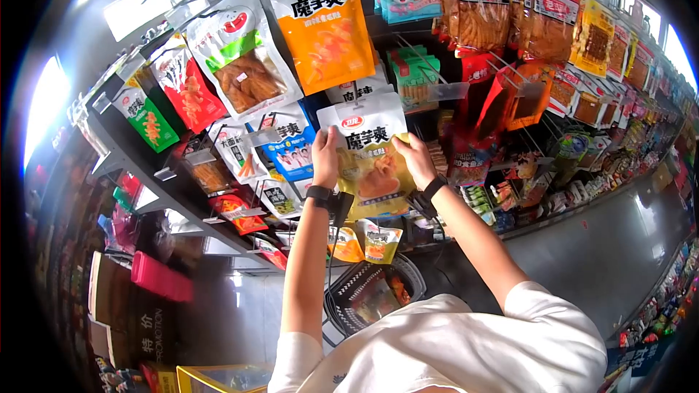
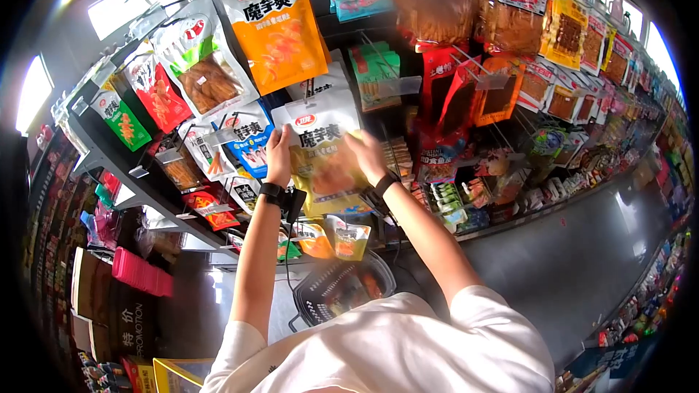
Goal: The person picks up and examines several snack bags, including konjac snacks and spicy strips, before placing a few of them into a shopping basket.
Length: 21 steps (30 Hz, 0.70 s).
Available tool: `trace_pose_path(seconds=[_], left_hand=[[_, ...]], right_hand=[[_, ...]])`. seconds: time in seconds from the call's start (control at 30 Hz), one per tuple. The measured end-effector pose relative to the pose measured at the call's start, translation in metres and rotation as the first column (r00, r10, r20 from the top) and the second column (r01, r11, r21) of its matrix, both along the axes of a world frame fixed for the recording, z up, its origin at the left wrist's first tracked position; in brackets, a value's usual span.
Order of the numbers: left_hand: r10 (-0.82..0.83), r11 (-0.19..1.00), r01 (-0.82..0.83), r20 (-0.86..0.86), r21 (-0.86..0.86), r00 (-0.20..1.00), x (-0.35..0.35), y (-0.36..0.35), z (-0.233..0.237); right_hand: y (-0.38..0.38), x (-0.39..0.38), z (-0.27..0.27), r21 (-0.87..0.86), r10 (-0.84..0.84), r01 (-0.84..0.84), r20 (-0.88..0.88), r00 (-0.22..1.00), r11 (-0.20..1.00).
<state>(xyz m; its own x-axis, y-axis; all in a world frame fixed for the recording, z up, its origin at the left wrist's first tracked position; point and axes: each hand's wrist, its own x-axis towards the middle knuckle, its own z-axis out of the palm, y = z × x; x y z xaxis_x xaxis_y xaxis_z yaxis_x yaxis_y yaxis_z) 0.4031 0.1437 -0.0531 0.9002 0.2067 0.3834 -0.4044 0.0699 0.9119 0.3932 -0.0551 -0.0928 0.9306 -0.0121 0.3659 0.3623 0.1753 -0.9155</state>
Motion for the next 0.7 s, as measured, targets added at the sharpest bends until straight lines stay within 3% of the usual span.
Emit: trace_pose_path(seconds=[0.27,0.33,0.37,0.4,0.47,0.5,0.53,0.6,0.63,0.67,0.7], left_hand=[[0.047,0.999,-0.047,-0.01,0.015,0.999,0.026,0.003,-0.011],[0.103,0.991,-0.105,0.025,0.08,0.994,0.037,0.009,-0.017],[0.238,0.966,-0.246,0.104,0.076,0.966,0.039,0.007,-0.019],[0.268,0.938,-0.289,0.129,0.19,0.955,0.034,0.013,-0.024],[0.329,0.921,-0.357,0.182,0.155,0.927,0.017,0.014,-0.043],[0.328,0.901,-0.368,0.193,0.229,0.925,-0.002,0.015,-0.056],[0.378,0.808,-0.457,0.269,0.371,0.886,-0.02,0.019,-0.078],[0.274,0.92,-0.275,0.043,0.28,0.961,-0.077,0.011,-0.11],[0.256,0.887,-0.28,0.112,0.368,0.96,-0.099,0.014,-0.143],[0.215,0.938,-0.154,-0.173,0.312,0.961,-0.131,0.011,-0.15],[0.192,0.936,-0.124,-0.181,0.33,0.965,-0.155,0.016,-0.18]], right_hand=[[0.003,0.024,-0.005,0.033,-0.018,0.018,0.001,1.0,0.999],[0.006,0.048,-0.014,0.021,-0.075,0.074,0.014,0.997,0.997],[0.007,0.054,-0.011,0.017,-0.069,0.069,-0.001,0.998,0.997],[0.007,0.062,-0.006,0.012,-0.06,0.06,-0.016,0.998,0.998],[0.012,0.093,-0.007,-0.103,-0.218,0.215,-0.021,0.976,0.971],[0.015,0.112,-0.008,-0.149,-0.285,0.28,-0.014,0.958,0.948],[0.019,0.129,-0.009,-0.195,-0.349,0.341,-0.006,0.937,0.92],[0.019,0.159,-0.008,-0.268,-0.348,0.335,0.002,0.938,0.903],[0.022,0.171,-0.009,-0.265,-0.385,0.369,-0.01,0.923,0.891],[0.026,0.186,-0.016,-0.268,-0.421,0.399,-0.027,0.907,0.877],[0.021,0.218,-0.036,-0.287,-0.432,0.432,0.069,0.899,0.855]])
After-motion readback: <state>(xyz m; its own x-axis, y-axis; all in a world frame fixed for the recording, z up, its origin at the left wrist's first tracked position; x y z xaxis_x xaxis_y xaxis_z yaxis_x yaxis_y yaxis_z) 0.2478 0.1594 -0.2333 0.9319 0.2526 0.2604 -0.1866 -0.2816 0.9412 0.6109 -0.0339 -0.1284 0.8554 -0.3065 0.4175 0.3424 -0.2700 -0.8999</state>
